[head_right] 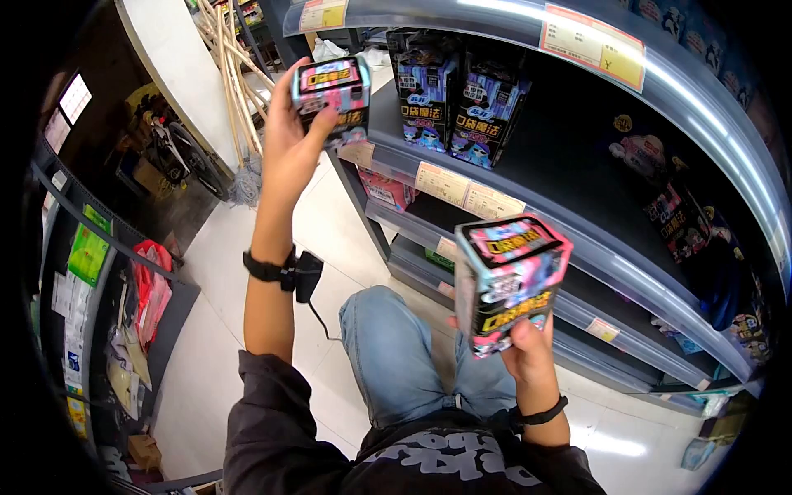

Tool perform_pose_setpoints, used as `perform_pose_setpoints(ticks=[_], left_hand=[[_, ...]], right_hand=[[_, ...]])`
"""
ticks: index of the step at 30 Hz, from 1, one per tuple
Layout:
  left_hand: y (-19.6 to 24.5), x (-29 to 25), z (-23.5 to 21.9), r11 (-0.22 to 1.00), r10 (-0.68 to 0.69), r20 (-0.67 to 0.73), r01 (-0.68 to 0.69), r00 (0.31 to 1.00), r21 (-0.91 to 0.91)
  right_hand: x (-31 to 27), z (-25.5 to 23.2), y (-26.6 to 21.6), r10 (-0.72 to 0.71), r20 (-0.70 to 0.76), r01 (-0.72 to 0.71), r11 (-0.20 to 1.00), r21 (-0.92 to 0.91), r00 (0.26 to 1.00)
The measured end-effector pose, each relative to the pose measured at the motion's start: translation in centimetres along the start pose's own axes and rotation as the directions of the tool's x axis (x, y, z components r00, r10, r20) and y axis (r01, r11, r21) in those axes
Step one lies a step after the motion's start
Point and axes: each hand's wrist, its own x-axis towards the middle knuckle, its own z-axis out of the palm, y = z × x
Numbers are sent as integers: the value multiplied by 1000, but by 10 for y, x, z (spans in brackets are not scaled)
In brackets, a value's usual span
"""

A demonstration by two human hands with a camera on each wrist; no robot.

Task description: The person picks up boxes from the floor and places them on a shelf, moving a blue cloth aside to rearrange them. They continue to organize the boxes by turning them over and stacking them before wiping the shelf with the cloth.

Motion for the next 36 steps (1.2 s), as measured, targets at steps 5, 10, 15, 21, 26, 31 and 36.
perform_pose_setpoints(ticks=[5, 10, 15, 21, 26, 31, 36], left_hand=[[-64, 20, 19, 991, 47, -3, -47, 999, 122], [-76, 36, 36, 946, 40, -140, 8, 989, 323], [-109, 57, 37, 990, -132, -48, 130, 990, -46], [-114, 71, 33, 796, -400, 134, 416, 907, -440], [-115, 78, 29, 727, -383, 242, 452, 892, -517], [-107, 74, 32, 753, -436, 219, 487, 873, -443], [-108, 72, 34, 882, -414, 62, 417, 908, -220]], right_hand=[[-21, -18, -6, -8, -40, 9, 1000, 29, 999], [-34, -26, -9, -16, -70, 20, 998, 59, 997], [-37, -32, -10, 15, -8, -14, 994, 104, 1000], [-36, -35, -6, 9, -7, -8, 993, 118, 1000], [-30, -26, -9, -43, -128, 43, 999, 2, 991], [-16, -38, -7, -85, -52, 87, 996, 28, 995], [-13, -54, 6, -175, -150, 180, 983, 24, 973]])
